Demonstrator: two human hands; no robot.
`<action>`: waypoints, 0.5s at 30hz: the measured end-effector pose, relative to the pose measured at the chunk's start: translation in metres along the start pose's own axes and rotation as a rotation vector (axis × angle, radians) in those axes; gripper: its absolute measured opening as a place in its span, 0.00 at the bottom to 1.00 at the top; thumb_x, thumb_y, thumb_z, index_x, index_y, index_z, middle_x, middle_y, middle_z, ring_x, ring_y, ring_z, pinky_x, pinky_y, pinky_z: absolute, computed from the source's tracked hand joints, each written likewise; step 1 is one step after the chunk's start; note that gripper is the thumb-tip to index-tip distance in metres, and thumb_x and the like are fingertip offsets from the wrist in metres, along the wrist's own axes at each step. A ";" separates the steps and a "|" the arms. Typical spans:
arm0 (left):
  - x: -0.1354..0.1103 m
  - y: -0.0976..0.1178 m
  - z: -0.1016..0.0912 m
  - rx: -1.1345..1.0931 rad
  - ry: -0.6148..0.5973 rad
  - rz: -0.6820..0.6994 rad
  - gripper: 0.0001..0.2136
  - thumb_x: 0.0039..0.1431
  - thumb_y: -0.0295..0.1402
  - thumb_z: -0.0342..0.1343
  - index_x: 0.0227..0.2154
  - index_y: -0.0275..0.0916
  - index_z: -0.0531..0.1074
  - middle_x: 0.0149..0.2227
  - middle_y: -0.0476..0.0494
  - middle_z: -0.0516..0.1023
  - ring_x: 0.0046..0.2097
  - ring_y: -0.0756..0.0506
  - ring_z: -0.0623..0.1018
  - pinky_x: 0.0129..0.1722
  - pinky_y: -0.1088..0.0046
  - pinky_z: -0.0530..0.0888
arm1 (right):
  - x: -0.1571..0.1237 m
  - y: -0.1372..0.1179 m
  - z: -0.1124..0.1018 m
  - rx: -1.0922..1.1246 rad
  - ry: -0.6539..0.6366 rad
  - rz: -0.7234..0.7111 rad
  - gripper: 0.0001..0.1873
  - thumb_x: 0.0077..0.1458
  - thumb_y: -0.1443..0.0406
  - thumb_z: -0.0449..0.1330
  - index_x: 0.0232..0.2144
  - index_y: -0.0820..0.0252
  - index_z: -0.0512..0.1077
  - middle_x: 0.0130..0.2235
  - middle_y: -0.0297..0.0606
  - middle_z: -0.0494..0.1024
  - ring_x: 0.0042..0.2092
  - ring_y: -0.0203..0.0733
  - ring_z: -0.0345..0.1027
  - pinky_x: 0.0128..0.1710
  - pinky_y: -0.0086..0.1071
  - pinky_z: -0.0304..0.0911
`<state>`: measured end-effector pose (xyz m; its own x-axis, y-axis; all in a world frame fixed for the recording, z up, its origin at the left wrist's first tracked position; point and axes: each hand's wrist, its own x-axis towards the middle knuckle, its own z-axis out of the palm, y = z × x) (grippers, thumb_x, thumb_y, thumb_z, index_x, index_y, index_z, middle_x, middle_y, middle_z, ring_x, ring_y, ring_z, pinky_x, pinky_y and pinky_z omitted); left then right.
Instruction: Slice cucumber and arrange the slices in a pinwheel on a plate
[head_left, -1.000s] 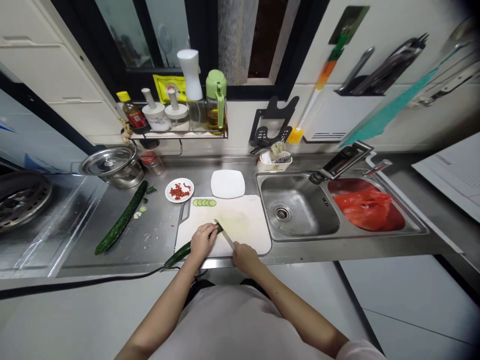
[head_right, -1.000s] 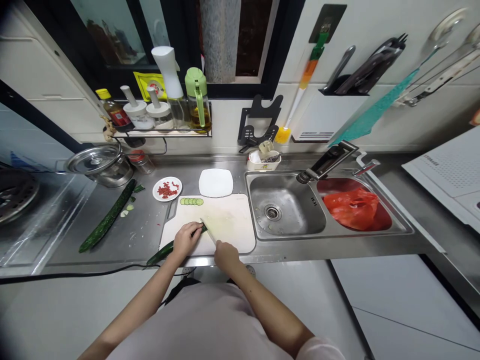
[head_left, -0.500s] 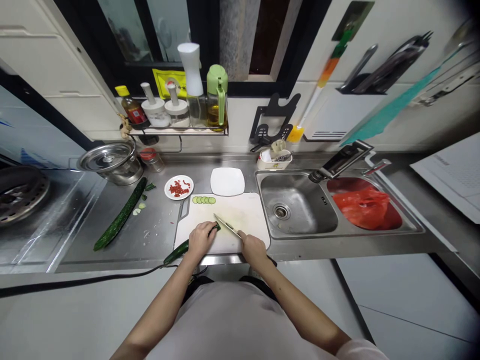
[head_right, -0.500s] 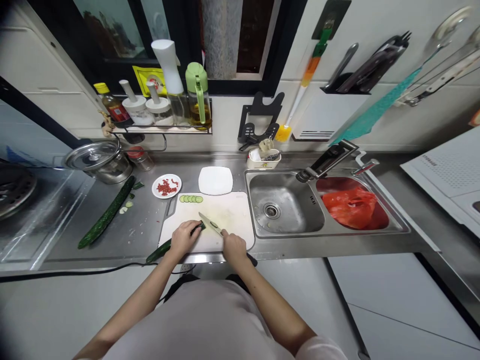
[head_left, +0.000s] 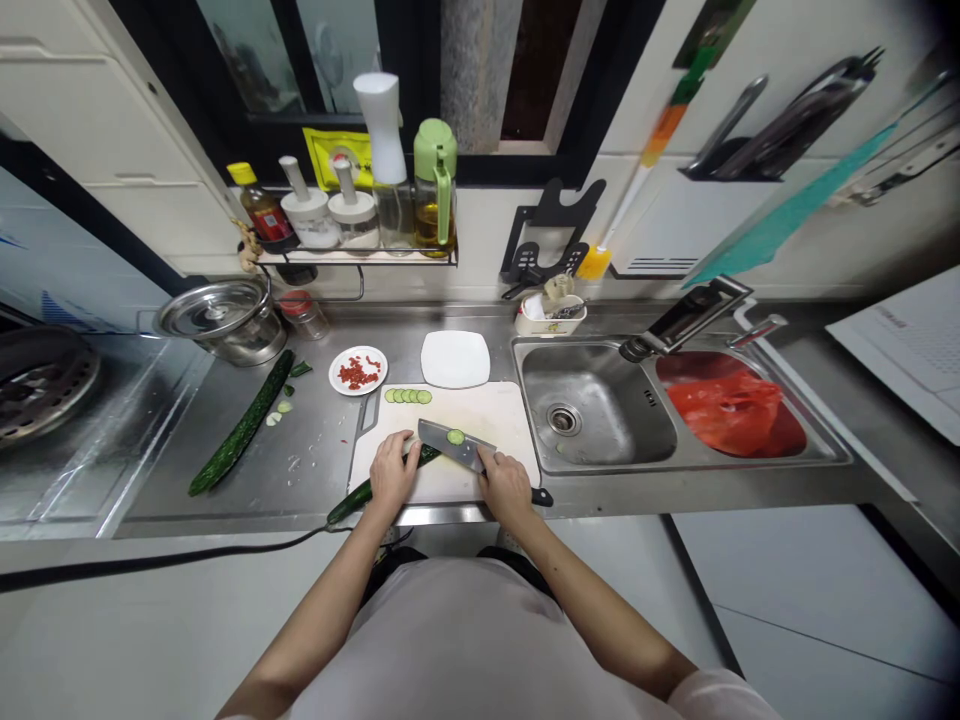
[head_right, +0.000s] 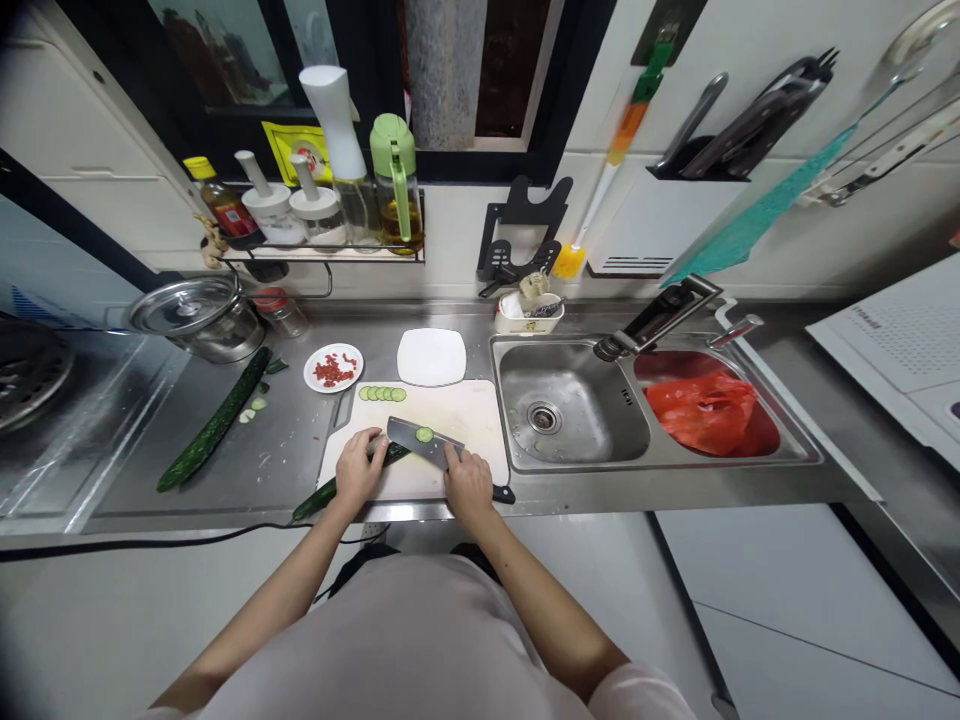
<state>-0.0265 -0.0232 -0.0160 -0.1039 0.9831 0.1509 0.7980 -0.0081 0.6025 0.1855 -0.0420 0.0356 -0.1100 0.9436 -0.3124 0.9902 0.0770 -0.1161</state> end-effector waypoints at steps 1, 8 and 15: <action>0.000 0.000 0.000 -0.006 -0.001 0.001 0.14 0.64 0.39 0.47 0.47 0.40 0.70 0.47 0.40 0.76 0.51 0.41 0.73 0.51 0.63 0.69 | 0.000 -0.001 -0.001 0.002 -0.003 -0.002 0.28 0.60 0.65 0.52 0.62 0.57 0.58 0.46 0.46 0.73 0.48 0.48 0.64 0.48 0.36 0.54; -0.001 0.002 -0.002 0.015 -0.007 0.034 0.14 0.65 0.39 0.46 0.48 0.41 0.70 0.49 0.40 0.75 0.52 0.41 0.72 0.53 0.63 0.68 | 0.002 -0.007 -0.002 -0.002 -0.020 -0.031 0.29 0.60 0.65 0.52 0.63 0.57 0.56 0.46 0.46 0.73 0.49 0.48 0.64 0.48 0.36 0.54; -0.005 -0.001 -0.006 0.043 0.006 0.053 0.14 0.65 0.40 0.46 0.48 0.41 0.70 0.48 0.40 0.75 0.52 0.42 0.72 0.53 0.64 0.68 | 0.004 -0.009 0.002 0.004 -0.009 -0.032 0.29 0.60 0.65 0.53 0.63 0.58 0.57 0.45 0.45 0.73 0.48 0.48 0.64 0.48 0.36 0.54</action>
<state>-0.0298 -0.0293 -0.0127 -0.0644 0.9803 0.1865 0.8271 -0.0521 0.5596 0.1762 -0.0397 0.0337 -0.1423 0.9377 -0.3170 0.9859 0.1057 -0.1300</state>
